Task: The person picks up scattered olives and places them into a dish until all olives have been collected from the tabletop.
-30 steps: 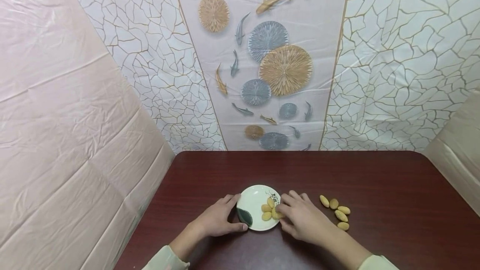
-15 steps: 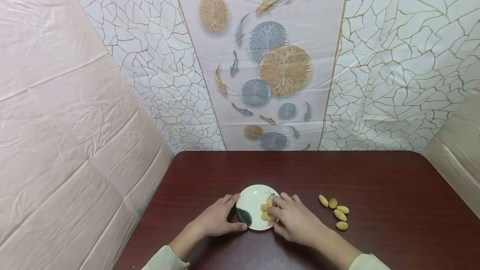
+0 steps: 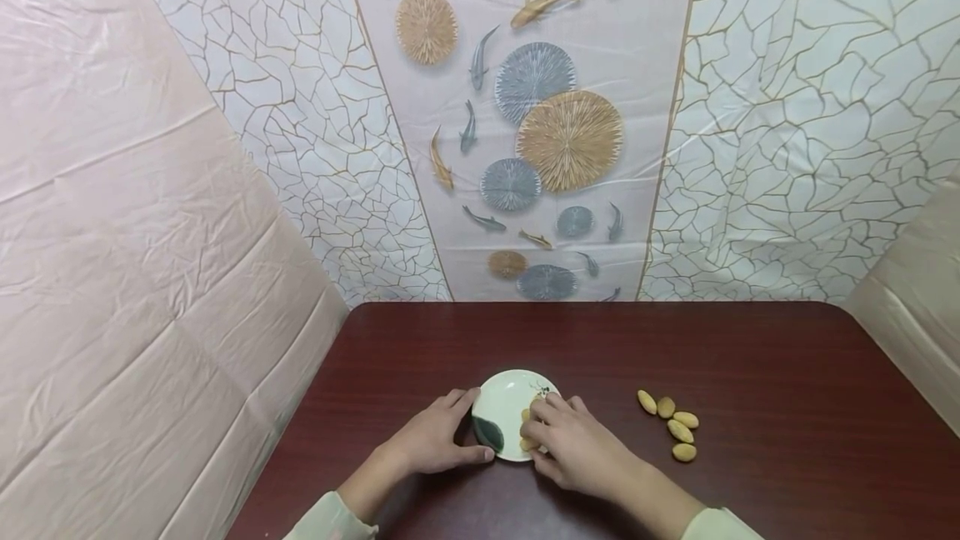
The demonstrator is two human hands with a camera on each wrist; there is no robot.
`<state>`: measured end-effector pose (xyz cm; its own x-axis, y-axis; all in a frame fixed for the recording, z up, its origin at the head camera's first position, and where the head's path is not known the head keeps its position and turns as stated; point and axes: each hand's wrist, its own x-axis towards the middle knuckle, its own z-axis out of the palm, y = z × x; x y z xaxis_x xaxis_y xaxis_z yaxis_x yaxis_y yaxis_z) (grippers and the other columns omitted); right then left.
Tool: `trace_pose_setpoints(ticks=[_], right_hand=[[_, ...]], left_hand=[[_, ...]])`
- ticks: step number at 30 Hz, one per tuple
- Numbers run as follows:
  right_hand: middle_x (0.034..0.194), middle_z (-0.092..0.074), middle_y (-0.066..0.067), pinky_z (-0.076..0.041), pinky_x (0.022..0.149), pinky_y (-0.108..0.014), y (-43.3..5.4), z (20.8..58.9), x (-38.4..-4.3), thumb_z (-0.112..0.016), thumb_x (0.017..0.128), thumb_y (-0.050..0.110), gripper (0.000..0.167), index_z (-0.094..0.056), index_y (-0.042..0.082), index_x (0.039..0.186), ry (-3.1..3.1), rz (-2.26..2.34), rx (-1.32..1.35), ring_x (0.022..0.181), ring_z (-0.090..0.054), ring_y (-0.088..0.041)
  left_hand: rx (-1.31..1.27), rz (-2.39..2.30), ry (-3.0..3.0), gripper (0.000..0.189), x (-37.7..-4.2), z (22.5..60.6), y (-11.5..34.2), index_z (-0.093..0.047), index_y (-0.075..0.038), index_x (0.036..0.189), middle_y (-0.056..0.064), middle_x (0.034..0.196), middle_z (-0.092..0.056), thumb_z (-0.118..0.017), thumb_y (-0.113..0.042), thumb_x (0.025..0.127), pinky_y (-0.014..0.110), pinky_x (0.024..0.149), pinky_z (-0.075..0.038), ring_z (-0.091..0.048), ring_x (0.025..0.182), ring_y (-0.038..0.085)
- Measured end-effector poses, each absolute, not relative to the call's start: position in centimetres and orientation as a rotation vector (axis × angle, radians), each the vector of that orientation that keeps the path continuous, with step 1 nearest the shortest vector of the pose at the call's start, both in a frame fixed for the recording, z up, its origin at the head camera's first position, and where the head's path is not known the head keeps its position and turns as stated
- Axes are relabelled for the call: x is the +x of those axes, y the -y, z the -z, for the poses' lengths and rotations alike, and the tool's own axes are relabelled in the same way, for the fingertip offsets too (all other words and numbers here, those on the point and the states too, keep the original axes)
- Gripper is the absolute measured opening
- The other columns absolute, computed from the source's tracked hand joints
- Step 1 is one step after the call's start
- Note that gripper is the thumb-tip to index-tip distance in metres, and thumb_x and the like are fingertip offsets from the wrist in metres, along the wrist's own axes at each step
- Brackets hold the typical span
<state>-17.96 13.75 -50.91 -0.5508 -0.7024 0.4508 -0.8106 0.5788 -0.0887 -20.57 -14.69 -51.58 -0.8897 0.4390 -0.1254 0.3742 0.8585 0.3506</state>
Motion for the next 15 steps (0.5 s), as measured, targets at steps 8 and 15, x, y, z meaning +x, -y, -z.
trace_pose_setpoints(ticks=[8,15], right_hand=[[0.105,-0.057,0.015,-0.033,0.076,-0.027,-13.23,51.19,-17.92,-0.093,0.086,0.022,0.028,-0.075,0.027,0.106,2.410,-0.369,1.246,0.097,-0.050,-0.006],[0.106,-0.059,0.014,-0.033,0.077,-0.030,-12.79,51.58,-17.79,-0.095,0.084,0.023,0.030,-0.073,0.029,0.103,2.389,-0.341,1.237,0.097,-0.048,-0.008]], left_hand=[[0.627,-0.473,-2.832,0.108,-20.58,51.23,14.59,-0.037,-0.013,0.173,0.010,0.166,-0.053,-0.080,-0.069,0.091,0.053,0.116,-0.055,-0.055,0.151,0.034],[0.618,-0.484,-2.829,0.107,-20.29,50.89,14.48,-0.037,-0.012,0.172,0.010,0.166,-0.054,-0.082,-0.066,0.091,0.053,0.116,-0.055,-0.054,0.152,0.034]])
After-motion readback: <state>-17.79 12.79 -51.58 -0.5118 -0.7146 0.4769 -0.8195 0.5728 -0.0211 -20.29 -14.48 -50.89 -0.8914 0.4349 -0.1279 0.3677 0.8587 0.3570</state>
